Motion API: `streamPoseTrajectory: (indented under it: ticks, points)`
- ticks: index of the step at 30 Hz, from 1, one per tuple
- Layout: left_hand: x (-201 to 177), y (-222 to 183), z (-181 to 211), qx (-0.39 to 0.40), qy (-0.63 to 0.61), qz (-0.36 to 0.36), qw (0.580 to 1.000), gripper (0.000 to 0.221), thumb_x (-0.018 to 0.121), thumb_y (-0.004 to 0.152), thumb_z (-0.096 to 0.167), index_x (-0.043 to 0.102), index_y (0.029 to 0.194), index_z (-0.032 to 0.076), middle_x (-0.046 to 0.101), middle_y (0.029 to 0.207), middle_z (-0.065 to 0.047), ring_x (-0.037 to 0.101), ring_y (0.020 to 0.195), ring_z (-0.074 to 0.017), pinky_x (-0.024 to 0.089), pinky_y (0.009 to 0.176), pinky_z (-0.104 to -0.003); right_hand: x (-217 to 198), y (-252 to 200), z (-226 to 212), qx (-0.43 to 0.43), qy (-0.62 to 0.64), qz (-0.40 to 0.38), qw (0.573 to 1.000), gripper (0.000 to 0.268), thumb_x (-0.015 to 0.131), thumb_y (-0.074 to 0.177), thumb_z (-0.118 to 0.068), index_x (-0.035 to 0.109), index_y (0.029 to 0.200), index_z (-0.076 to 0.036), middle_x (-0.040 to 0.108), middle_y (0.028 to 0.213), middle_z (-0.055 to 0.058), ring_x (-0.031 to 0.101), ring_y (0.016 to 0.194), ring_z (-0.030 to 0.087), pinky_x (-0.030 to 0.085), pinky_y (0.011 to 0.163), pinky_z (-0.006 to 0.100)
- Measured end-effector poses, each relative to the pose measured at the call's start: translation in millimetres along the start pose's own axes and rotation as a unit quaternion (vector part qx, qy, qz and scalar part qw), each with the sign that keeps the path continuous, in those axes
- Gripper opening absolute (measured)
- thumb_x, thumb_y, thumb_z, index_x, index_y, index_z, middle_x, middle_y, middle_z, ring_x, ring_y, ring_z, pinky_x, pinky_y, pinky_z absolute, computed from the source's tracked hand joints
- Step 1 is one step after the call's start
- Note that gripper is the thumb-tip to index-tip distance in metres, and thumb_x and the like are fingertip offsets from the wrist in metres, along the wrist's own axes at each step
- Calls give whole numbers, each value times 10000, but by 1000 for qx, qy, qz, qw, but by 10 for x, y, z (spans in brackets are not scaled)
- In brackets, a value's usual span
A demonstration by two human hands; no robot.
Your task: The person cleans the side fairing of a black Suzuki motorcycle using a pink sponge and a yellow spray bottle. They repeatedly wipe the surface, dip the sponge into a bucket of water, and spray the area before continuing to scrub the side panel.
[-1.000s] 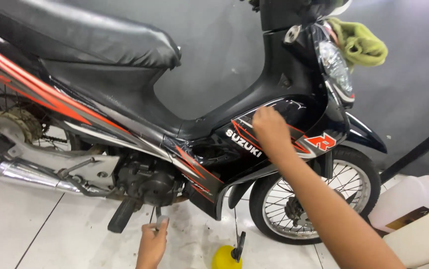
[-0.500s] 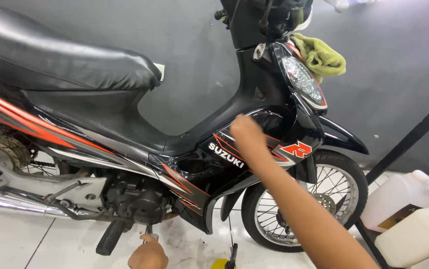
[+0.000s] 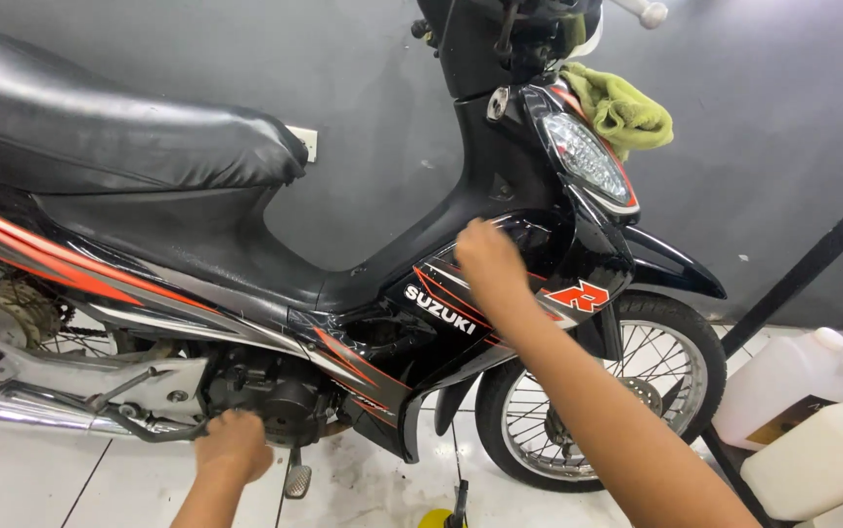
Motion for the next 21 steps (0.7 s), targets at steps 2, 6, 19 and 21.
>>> streamPoseTrajectory:
  ticks: [2,6,19,21]
  points:
    - [86,80,-256,-45,-39,18,998,750,593,925,373,307,1547,65,409,1595,-110,425,1481,-307,437,1158,-518,71,-57,-257,-69,66,-16,995,115,644,750,-2,669,822,-88,607,871,94,606,826,283,555,703,378]
    - [862,626,-745,-36,-95,-126,987,497,406,986,303,501,1450,150,655,1438,-67,665,1282,-275,523,1026,-418,-164,-39,162,25,-35,-18,999,95,646,821,-61,681,815,-149,620,860,46,607,810,222,539,660,321]
    - [1112,639,-762,-142,-214,-285,923,785,277,1053,371,-248,1619,226,214,1720,-74,472,1493,-346,422,1163,-501,16,-51,29,21,-17,-66,997,103,651,841,-3,708,899,-66,651,886,87,641,821,252,591,610,353]
    - [1089,648,-736,-116,-216,-280,928,793,279,1047,359,-240,1619,179,246,1710,-84,488,1479,-340,425,1161,-475,-115,-26,384,88,-91,-44,991,90,640,863,-70,707,881,-128,641,871,49,635,781,213,553,597,302]
Point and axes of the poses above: each hand's wrist, its own y-axis towards the middle knuckle, its own x-axis out of the palm, z = x × y, the point moved 10 cm from there along y, towards the middle knuckle
